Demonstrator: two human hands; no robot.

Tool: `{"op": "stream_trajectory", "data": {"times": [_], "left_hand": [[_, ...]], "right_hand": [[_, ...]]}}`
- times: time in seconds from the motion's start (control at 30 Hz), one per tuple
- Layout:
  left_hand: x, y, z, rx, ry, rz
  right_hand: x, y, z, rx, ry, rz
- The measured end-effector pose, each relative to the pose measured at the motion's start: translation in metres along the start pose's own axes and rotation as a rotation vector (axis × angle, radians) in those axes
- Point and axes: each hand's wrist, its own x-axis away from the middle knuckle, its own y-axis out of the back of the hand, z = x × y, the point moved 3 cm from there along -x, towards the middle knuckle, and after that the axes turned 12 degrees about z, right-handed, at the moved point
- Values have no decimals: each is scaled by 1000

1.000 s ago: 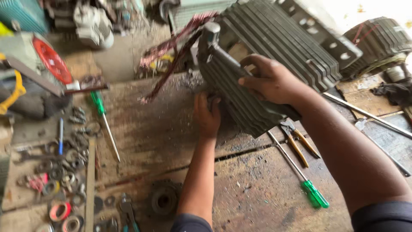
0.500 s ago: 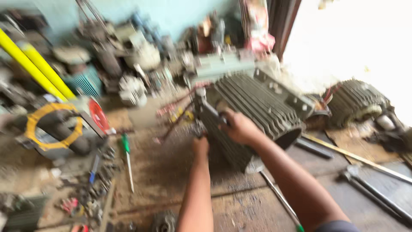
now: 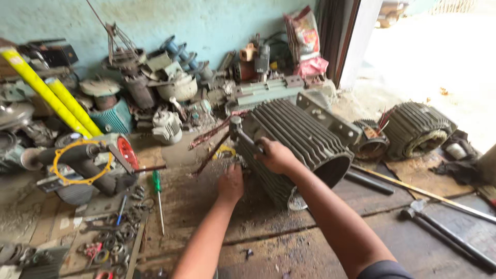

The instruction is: The person pries old burnt copper windings out of an electric motor housing using a screwdriver, occasionally steadying the motor with the other hand. They reposition the motor on the workbench, tap it with a hammer, and continue extracting loose wire and debris from inside the housing.

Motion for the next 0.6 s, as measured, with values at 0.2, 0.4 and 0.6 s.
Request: {"op": "stream_trajectory", "data": {"times": [0.2, 0.4, 0.6], "left_hand": [[12, -46, 16, -355, -78, 189], [-4, -75, 47, -342, -283, 302], [-13, -95, 61, -392, -503, 66]], "right_hand": [[66, -43, 18, -319, -113, -69], [114, -76, 45, -885, -243, 26], [135, -85, 37, -940, -397, 43]]}}
